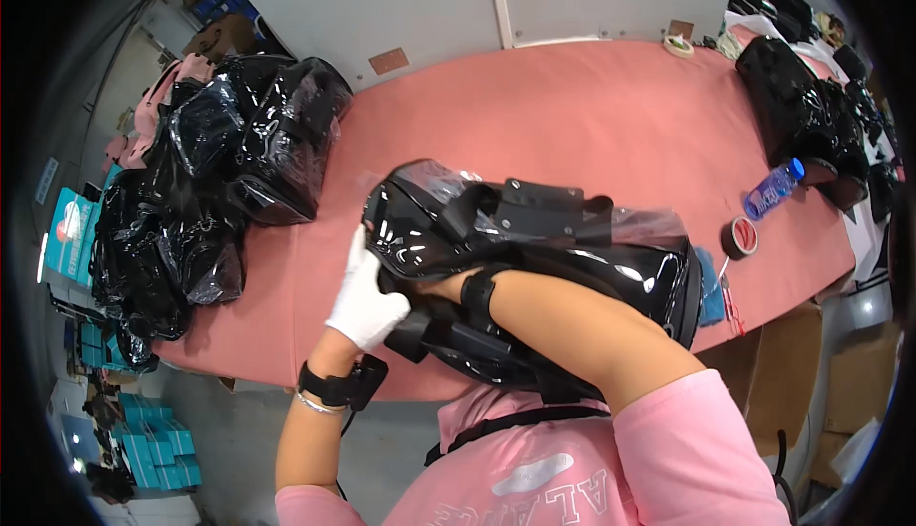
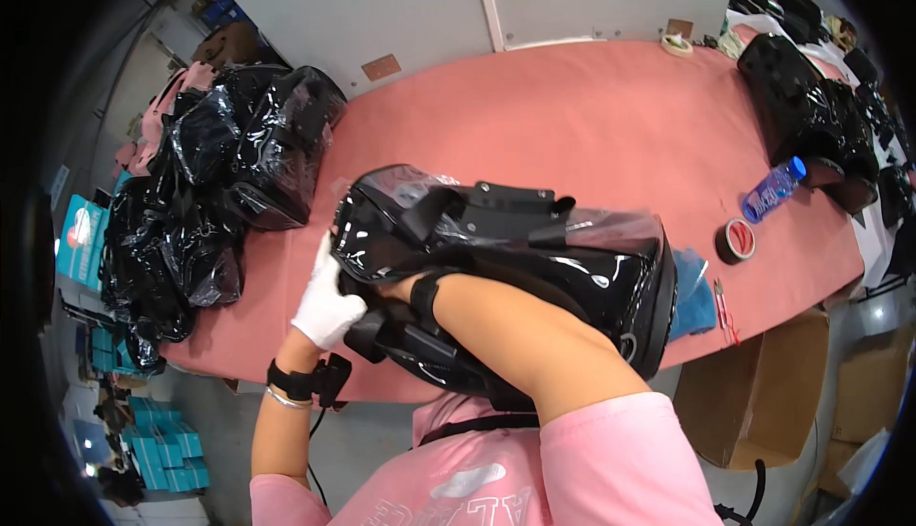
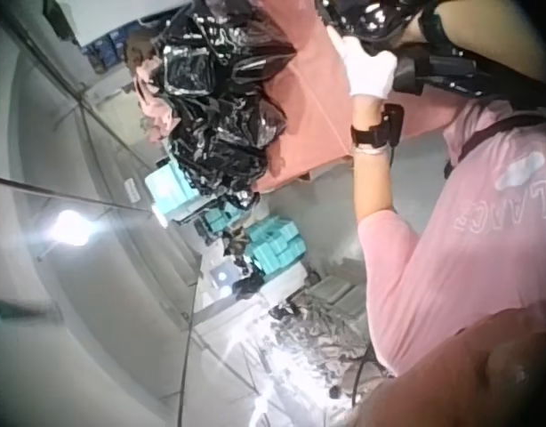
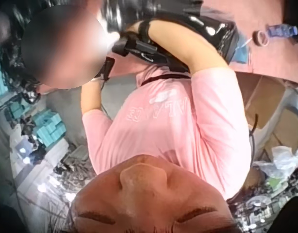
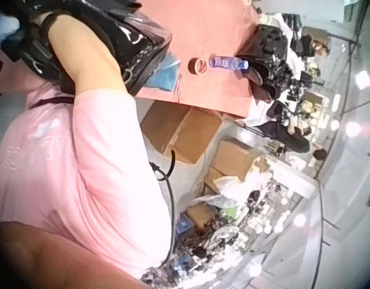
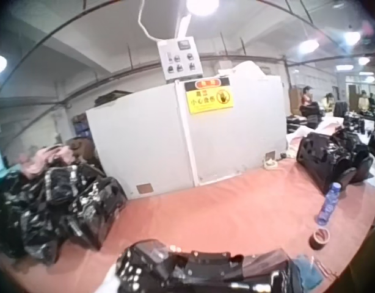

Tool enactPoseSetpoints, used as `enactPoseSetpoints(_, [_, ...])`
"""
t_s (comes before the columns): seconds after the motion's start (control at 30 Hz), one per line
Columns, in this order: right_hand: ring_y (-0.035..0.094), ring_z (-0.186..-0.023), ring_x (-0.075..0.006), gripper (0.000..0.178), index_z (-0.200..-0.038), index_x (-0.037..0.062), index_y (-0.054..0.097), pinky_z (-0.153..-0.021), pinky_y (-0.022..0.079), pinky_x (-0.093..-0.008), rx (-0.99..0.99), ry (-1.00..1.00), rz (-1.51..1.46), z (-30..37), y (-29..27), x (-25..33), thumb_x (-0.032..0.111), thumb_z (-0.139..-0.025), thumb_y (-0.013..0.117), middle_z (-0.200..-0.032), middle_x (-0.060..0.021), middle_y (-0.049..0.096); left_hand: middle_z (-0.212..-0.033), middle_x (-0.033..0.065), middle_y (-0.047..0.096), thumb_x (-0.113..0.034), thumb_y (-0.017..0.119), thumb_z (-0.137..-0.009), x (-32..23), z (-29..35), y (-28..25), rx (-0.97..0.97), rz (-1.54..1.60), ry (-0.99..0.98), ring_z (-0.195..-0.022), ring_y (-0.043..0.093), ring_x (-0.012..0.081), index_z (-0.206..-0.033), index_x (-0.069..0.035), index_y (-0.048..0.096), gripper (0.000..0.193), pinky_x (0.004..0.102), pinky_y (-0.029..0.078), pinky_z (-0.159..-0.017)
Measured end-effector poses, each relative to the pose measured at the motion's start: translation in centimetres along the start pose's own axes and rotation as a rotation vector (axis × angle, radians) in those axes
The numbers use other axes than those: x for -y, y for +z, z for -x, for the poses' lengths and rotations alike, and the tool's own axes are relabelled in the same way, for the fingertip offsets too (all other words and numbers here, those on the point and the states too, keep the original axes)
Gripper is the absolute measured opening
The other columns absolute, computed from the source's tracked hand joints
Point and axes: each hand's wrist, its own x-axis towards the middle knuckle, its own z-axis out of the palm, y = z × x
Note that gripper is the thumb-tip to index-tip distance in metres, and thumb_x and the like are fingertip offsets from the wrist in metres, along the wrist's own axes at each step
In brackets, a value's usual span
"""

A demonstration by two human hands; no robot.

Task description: The person wipes the interior and exterior of a black glossy bag using a blue cloth. They repeatedly open the bag, wipe the inside lining, and wipe the outside surface, handling the bag one at a time on a pink-covered table.

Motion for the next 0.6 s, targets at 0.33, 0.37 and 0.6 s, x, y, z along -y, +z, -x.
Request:
enactPoseSetpoints(0.33, [0.06,-0.105,-0.0272,0.03,-0.111,0.0113,0.062,-0.094,0.044,-0.0378,-0.052,0.069,0.027,0.2,1.1,-0.1,0.028,-0.089,0.05,-0.115,-0.012,0.062,-0.149,0.0261,0.017,-0.009,0.058,-0.062,-1.1,-0.8,1.2,-0.009,0.011,-0.127,-0.139,0.017,0.0406,-0.139,-0.008,0.038,0.079,0.0398,0.023,-0.113])
enactPoseSetpoints(0.37, [0.06,-0.105,-0.0271,0.03,-0.111,0.0112,0.062,-0.094,0.044,-0.0378,-0.05,0.068,0.03,0.2,1.1,0.0,0.027,-0.088,0.05,-0.115,-0.012,0.062,-0.149,0.0263,0.017,-0.009,0.059,-0.063,-0.6,-0.8,1.3,-0.007,-0.005,-0.125,-0.138,0.018,0.0406,-0.138,-0.008,0.039,0.078,0.0392,0.025,-0.112])
enactPoseSetpoints(0.6, [0.059,-0.106,-0.0269,0.031,-0.111,0.0108,0.063,-0.094,0.044,-0.0376,-0.033,0.063,0.031,-0.4,1.5,0.0,0.027,-0.087,0.052,-0.115,-0.0117,0.062,-0.149,0.0237,0.018,-0.012,0.059,-0.064,-0.9,-0.5,1.1,-0.02,-0.107,-0.176,-0.127,0.038,0.0425,-0.119,0.004,0.048,0.058,0.0403,0.037,-0.104])
